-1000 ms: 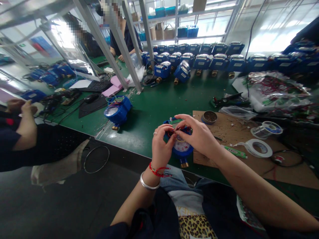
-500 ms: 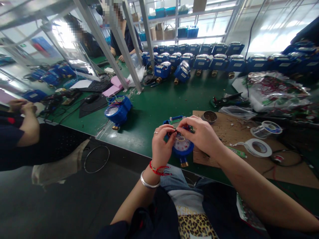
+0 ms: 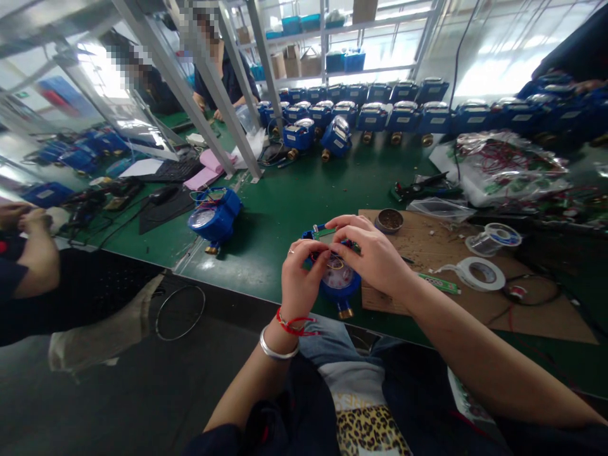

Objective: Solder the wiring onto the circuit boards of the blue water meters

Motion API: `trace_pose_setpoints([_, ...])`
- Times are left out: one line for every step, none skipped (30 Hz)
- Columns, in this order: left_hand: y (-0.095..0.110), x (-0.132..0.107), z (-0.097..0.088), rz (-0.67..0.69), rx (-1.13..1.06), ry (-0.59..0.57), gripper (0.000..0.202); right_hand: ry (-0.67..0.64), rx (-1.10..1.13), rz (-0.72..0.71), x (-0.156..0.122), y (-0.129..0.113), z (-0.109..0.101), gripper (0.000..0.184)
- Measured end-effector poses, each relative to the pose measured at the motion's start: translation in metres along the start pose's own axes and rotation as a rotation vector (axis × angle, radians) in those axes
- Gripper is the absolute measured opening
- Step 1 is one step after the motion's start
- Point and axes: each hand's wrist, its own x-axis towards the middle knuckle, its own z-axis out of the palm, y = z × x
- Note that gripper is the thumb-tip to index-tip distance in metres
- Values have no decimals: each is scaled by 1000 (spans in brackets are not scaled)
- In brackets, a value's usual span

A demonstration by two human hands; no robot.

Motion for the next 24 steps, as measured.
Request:
trace_pose_setpoints([-1,1,0,-10,-7,-9,3,4,4,0,0,1,0,8])
trace_pose_setpoints([-3,1,1,-19,-10,-19,4,10,11,1,-1,2,0,9])
trace_pose_setpoints([-3,1,1,-27,-12,-26,4,16,20,4,-1,3,0,9])
trace_pose_setpoints([-4,1,1,-32,-11,-30,4,19,30,10,-2,5,0,9])
trace_pose_setpoints([-4,1,2,-35,-6,-36,4,23,39,17,-3,7,0,9])
trace_pose_setpoints([-4,1,2,-35,1,-41,5,24,46,22,-3,8,1,9])
trace_pose_setpoints([-4,2,3,-31,9,-43,5,23,51,25,-4,9,1,9])
trace_pose_setpoints([-3,2,3,-26,13,-43,5,21,55,29,-5,10,1,9])
trace_pose_setpoints([-2,2,4,-26,14,-42,5,17,57,34,-5,10,1,9])
trace_pose_setpoints([-2,3,4,-32,12,-40,5,11,61,38,-6,10,1,8])
trace_pose_setpoints([-1,3,5,-44,8,-36,5,4,68,43,-6,10,1,8])
trace_pose_setpoints([-1,3,5,-60,2,-30,6,2,80,52,-5,12,-1,8])
trace_pose_setpoints([-1,3,6,-77,-6,-23,7,12,92,64,-5,15,-2,8])
trace_pose_setpoints([-1,3,6,-94,-15,-15,7,37,97,81,-4,21,-5,9])
trace_pose_setpoints([-1,3,7,-107,-26,-6,7,84,83,105,-4,30,-9,10])
trace_pose_setpoints([-1,3,7,-119,-38,4,7,141,45,146,-5,42,-13,12])
trace_pose_setpoints([-1,2,7,-130,-49,12,8,202,-17,206,-6,57,-17,16])
trace_pose_setpoints([-1,2,7,-139,-58,16,8,261,-105,290,-9,75,-21,24])
trace_pose_setpoints([-1,1,7,-146,-67,19,8,277,-200,410,-12,93,-25,36])
trace_pose_setpoints([-2,1,7,-152,-74,21,8,265,-288,551,-16,112,-27,52])
trace_pose_setpoints([-2,0,8,-157,-80,23,8,214,-357,663,-20,130,-29,69])
trace_pose_setpoints([-3,0,8,-160,-85,25,8,155,-411,756,-25,146,-30,83])
trace_pose_setpoints([-3,0,8,-163,-89,27,8,96,-446,814,-29,159,-29,93])
trace_pose_setpoints([-3,-1,8,-166,-92,28,8,46,-466,842,-33,169,-28,101])
